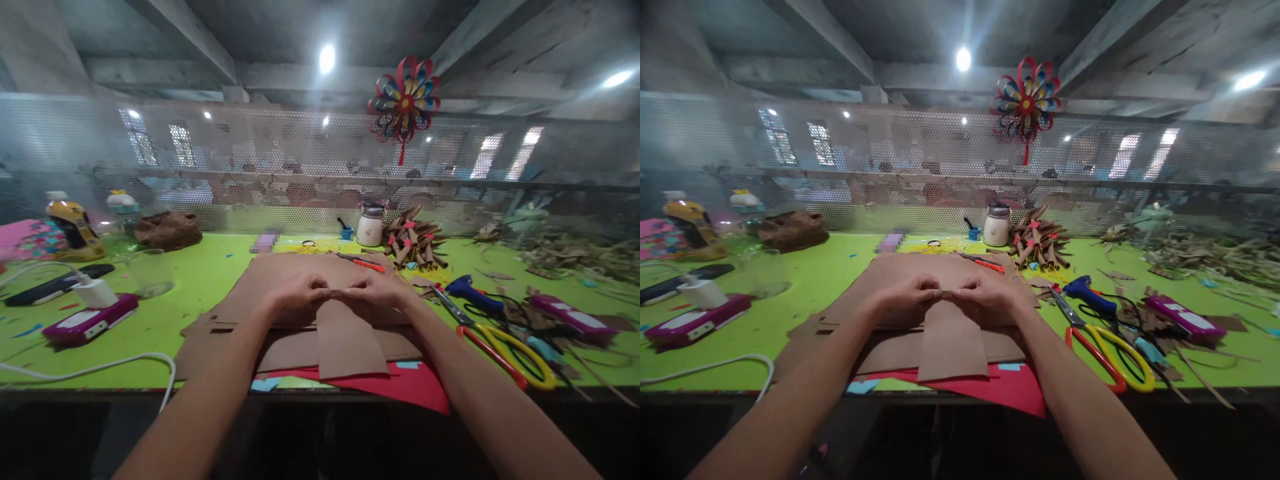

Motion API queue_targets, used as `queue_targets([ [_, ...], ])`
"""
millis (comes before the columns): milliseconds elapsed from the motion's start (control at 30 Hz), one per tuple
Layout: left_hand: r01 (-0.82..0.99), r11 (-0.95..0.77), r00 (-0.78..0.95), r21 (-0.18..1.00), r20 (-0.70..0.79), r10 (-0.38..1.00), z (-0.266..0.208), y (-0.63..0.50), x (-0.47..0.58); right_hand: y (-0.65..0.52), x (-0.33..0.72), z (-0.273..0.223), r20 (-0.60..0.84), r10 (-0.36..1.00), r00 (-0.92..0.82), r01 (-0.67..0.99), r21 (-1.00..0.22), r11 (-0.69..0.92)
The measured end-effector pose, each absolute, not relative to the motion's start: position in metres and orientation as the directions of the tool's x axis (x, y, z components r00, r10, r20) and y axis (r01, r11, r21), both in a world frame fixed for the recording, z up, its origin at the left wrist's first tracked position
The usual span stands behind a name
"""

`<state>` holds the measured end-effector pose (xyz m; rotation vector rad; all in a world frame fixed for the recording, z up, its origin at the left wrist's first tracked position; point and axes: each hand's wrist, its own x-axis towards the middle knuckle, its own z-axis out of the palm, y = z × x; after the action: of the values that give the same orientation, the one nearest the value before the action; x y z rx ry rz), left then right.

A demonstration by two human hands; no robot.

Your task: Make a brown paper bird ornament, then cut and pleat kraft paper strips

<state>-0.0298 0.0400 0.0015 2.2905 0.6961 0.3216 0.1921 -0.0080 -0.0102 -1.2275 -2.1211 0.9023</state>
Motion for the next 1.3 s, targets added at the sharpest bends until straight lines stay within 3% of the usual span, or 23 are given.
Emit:
queue_targets([
  [333, 0.4, -0.565, 0.769, 0.721, 0.071, 0.635, 0.002, 0.042, -0.03, -0.01, 0.187, -0.007, 0.175, 0.885, -0.431, 0.566, -0.711, 0.416],
  [533, 0.409, -0.515, 0.738, 0.754, 0.058, 0.672, 0.002, 0.051, -0.035, -0.005, 0.2, -0.006, 0.128, 0.906, -0.404, 0.521, -0.782, 0.343],
  [833, 0.294, -0.438, 0.702, 0.849, 0.119, 0.702, 0.022, 0.033, -0.04, 0.0, 0.208, -0.01, 0.158, 0.878, -0.451, 0.235, -0.928, 0.288],
  [1033, 0.048, -0.326, 0.697, 0.944, 0.202, 0.688, 0.021, 0.034, -0.045, 0.0, 0.195, -0.01, 0.315, 0.903, -0.293, -0.191, -0.944, 0.267],
  [1200, -0.065, -0.088, 0.786, 0.994, 0.105, 0.61, 0.012, 0.027, -0.037, -0.016, 0.179, -0.002, 0.315, 0.832, -0.456, -0.173, -0.949, 0.265],
  [1300, -0.047, -0.1, 0.819, 0.994, 0.096, 0.565, 0.007, 0.022, -0.03, -0.02, 0.177, 0.001, 0.398, 0.799, -0.451, -0.13, -0.915, 0.382],
])
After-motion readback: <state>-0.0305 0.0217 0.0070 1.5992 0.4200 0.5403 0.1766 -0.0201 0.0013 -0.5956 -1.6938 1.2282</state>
